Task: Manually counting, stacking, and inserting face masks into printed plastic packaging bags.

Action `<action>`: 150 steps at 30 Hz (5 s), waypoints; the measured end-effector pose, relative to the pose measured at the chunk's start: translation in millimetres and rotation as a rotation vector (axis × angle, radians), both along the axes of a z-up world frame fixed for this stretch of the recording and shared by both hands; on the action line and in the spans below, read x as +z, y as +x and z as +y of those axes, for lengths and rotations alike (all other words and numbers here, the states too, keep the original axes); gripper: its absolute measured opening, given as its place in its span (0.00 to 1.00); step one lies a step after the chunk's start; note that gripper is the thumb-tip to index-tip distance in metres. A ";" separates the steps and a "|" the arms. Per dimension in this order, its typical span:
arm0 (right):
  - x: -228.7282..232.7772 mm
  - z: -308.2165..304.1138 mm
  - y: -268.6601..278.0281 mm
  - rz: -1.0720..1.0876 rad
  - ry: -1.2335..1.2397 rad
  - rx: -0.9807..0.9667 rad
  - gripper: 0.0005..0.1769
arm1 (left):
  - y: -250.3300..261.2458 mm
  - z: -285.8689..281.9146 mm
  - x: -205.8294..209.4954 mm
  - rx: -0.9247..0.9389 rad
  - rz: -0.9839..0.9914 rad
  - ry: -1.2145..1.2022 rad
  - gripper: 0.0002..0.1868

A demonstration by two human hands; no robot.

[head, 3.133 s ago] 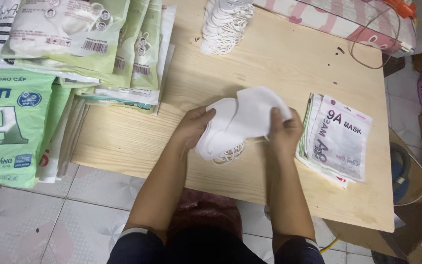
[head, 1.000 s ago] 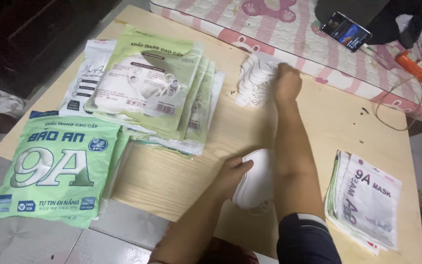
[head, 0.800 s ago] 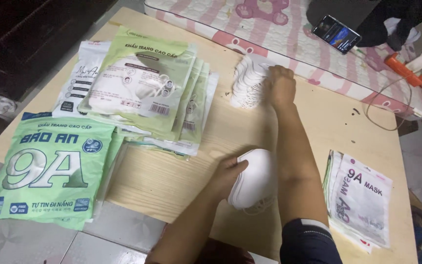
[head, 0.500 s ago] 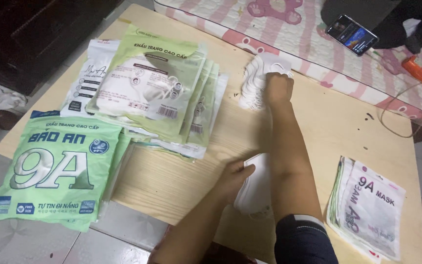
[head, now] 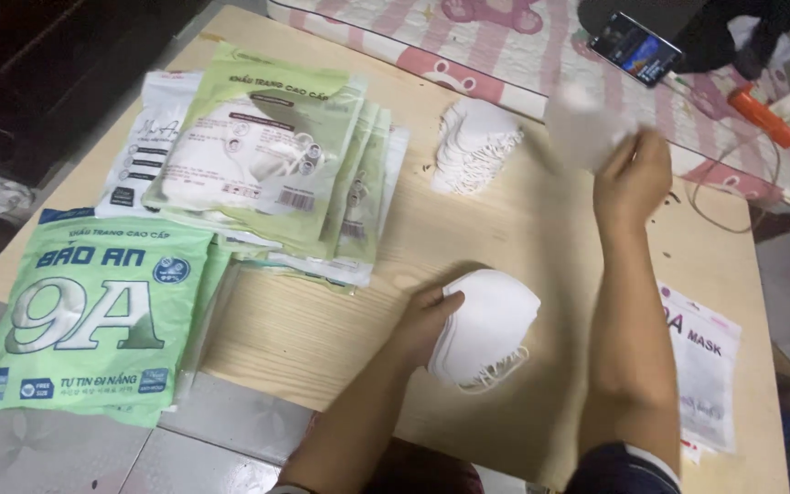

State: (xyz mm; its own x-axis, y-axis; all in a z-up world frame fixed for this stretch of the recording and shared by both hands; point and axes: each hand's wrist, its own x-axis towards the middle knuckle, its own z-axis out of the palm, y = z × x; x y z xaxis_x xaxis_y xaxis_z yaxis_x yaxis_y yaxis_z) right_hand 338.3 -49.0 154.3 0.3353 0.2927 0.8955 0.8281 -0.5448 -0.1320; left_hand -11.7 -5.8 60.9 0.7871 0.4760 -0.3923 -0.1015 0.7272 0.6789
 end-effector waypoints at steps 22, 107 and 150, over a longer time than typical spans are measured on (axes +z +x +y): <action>-61.2 -103.6 -76.9 1.058 -0.667 -0.076 0.56 | -5.4 34.5 -41.7 0.097 -0.064 0.049 0.16; -102.0 -107.1 -196.5 1.081 -0.200 0.629 0.29 | -3.0 -14.1 9.5 0.031 0.358 1.115 0.27; -140.5 -114.3 -187.1 0.670 0.025 0.740 0.23 | 13.6 -23.6 39.2 0.184 0.157 0.364 0.48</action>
State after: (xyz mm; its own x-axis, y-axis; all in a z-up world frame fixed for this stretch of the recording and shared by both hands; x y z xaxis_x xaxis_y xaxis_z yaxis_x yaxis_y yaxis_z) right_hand 151.2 -163.3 13.8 0.5141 0.6155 0.5973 0.7085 0.0877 -0.7003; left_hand 1.9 -29.4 100.2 0.6202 0.7324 -0.2811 -0.0824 0.4172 0.9051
